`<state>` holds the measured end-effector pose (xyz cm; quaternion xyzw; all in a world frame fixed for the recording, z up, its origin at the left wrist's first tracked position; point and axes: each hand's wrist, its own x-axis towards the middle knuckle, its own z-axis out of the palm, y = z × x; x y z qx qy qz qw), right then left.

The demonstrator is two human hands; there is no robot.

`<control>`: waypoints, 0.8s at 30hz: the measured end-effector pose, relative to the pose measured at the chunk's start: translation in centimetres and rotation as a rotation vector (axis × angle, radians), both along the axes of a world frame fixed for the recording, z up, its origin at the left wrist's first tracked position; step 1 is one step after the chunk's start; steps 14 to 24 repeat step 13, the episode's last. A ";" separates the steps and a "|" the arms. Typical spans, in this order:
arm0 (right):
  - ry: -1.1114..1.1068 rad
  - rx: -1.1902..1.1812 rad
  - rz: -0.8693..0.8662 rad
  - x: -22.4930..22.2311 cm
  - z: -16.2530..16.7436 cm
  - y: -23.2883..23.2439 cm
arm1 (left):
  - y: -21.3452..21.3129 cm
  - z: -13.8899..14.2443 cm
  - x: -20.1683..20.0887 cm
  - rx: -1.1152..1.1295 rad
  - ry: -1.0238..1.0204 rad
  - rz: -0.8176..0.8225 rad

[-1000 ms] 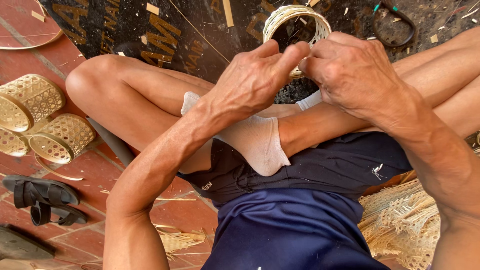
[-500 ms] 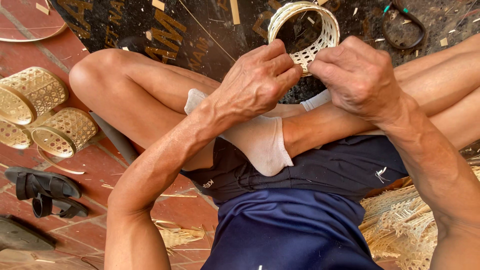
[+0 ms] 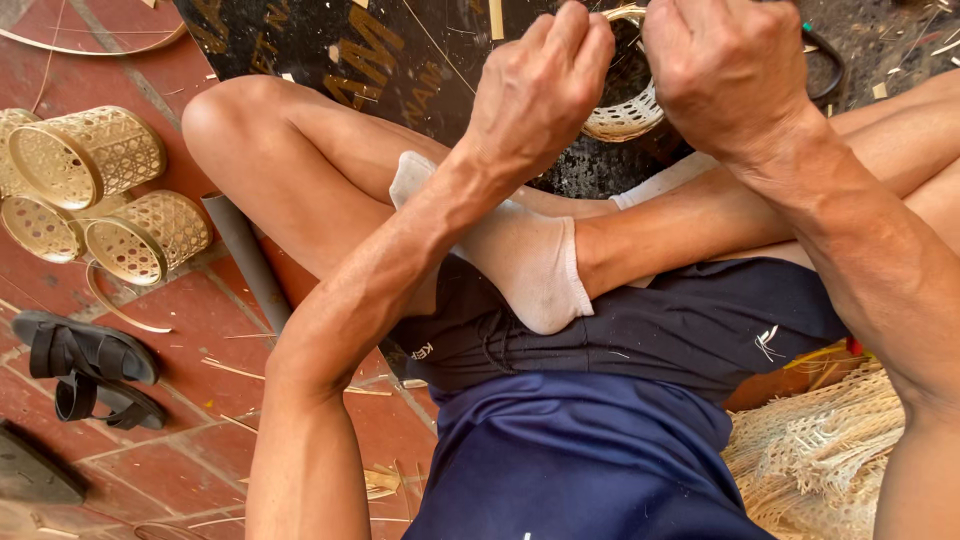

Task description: The person sits on the floor assembling woven bamboo lampshade cylinders. They bend thin bamboo strips into rings, apply glue from a squeeze bottle, wrap the strips around the rim of a woven shade, shape them over a gray PVC pipe form, and trim and press the ends with pliers and by hand.

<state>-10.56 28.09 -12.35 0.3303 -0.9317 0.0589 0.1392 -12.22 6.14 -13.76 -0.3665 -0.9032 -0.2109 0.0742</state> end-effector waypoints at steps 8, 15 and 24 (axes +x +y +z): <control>0.130 0.005 0.003 0.5 -1.2 0.4 | 0.8 -1.8 0.1 -0.136 0.237 -0.007; 0.091 -0.044 0.017 0.7 -2.3 1.0 | 1.0 -2.6 -0.3 -0.128 0.246 -0.030; 0.091 -0.044 0.017 0.7 -2.3 1.0 | 1.0 -2.6 -0.3 -0.128 0.246 -0.030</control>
